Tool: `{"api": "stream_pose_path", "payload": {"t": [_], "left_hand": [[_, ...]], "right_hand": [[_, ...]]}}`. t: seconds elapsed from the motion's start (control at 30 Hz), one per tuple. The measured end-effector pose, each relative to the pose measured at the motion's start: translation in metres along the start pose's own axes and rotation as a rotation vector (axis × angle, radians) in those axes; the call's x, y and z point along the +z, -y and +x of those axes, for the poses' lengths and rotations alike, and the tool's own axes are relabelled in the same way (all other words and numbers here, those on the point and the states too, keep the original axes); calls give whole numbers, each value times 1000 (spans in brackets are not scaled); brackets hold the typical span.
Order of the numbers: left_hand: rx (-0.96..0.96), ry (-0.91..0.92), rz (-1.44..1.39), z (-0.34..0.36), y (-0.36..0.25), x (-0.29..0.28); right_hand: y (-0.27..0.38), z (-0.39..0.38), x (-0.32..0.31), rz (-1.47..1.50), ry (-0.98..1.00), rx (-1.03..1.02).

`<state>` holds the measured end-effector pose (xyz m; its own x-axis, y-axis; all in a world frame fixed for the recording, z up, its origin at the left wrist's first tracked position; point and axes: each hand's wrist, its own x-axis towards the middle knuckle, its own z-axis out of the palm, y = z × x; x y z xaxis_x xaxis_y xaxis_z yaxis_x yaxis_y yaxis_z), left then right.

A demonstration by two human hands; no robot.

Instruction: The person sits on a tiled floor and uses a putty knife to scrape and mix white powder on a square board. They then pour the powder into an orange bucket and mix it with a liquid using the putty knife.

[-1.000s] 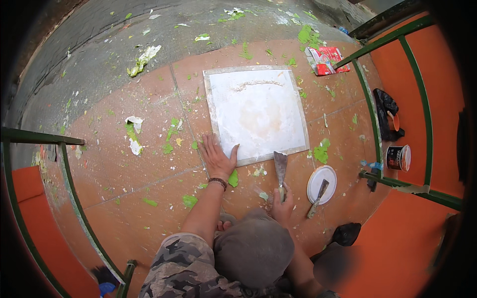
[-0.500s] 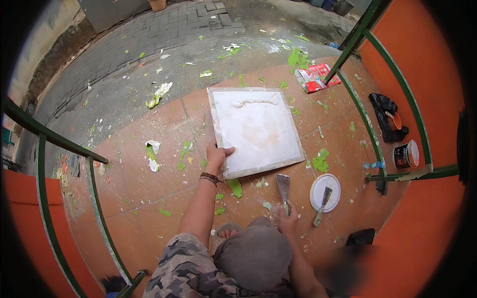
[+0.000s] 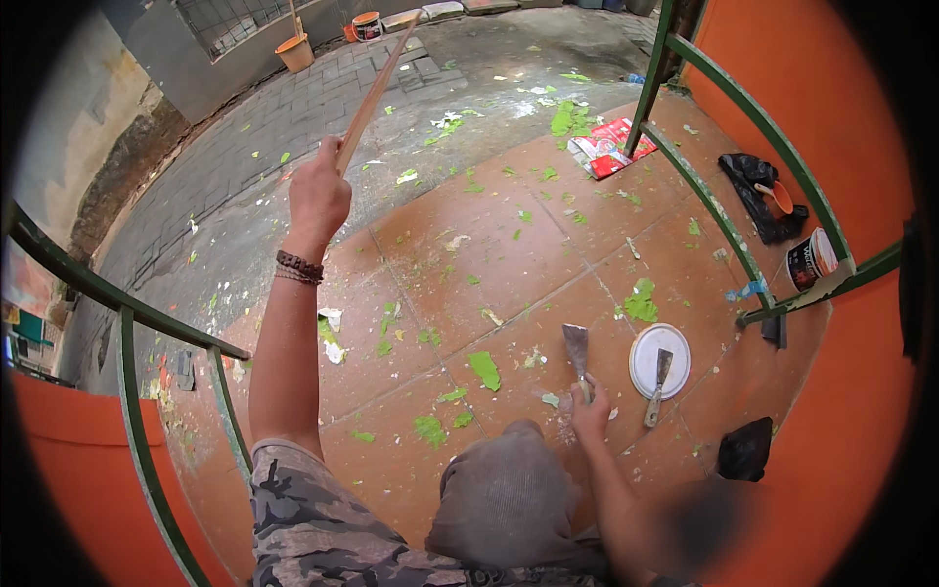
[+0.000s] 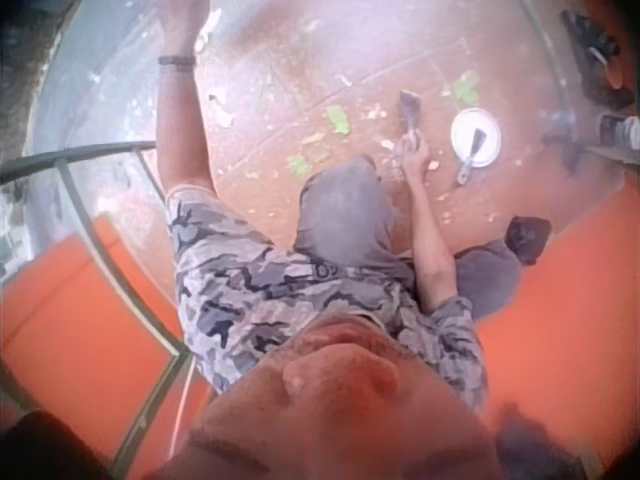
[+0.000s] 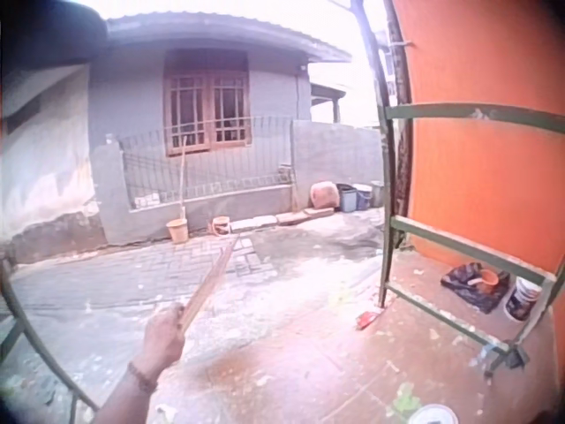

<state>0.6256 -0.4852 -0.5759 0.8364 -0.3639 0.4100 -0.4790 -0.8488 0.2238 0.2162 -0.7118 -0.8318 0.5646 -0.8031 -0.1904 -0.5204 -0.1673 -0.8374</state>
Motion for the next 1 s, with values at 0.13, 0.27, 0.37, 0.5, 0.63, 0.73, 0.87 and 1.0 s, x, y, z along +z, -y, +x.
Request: {"api": "stream_pose_path", "payload": {"t": [0.13, 0.27, 0.37, 0.5, 0.63, 0.73, 0.87, 1.0], "left_hand": [[282, 192, 308, -36, 17, 76], [316, 382, 380, -58, 41, 111], [262, 159, 290, -41, 58, 98], [92, 0, 60, -39, 31, 42], [-82, -78, -246, -81, -3, 13], [-150, -92, -438, -111, -43, -7], [-246, -73, -712, -142, -93, -11], [-287, -139, -914, -159, -80, 1]], "right_hand": [[29, -6, 3, 22, 26, 43], [28, -6, 0, 22, -12, -16], [40, -7, -2, 44, -15, -35], [80, 5, -9, -50, -8, -43], [158, 60, 5, 347, -291, -78], [235, 52, 48, 595, -359, 171], [220, 24, 115, 157, 476, -97], [210, 11, 84, 725, 290, 137]]}}
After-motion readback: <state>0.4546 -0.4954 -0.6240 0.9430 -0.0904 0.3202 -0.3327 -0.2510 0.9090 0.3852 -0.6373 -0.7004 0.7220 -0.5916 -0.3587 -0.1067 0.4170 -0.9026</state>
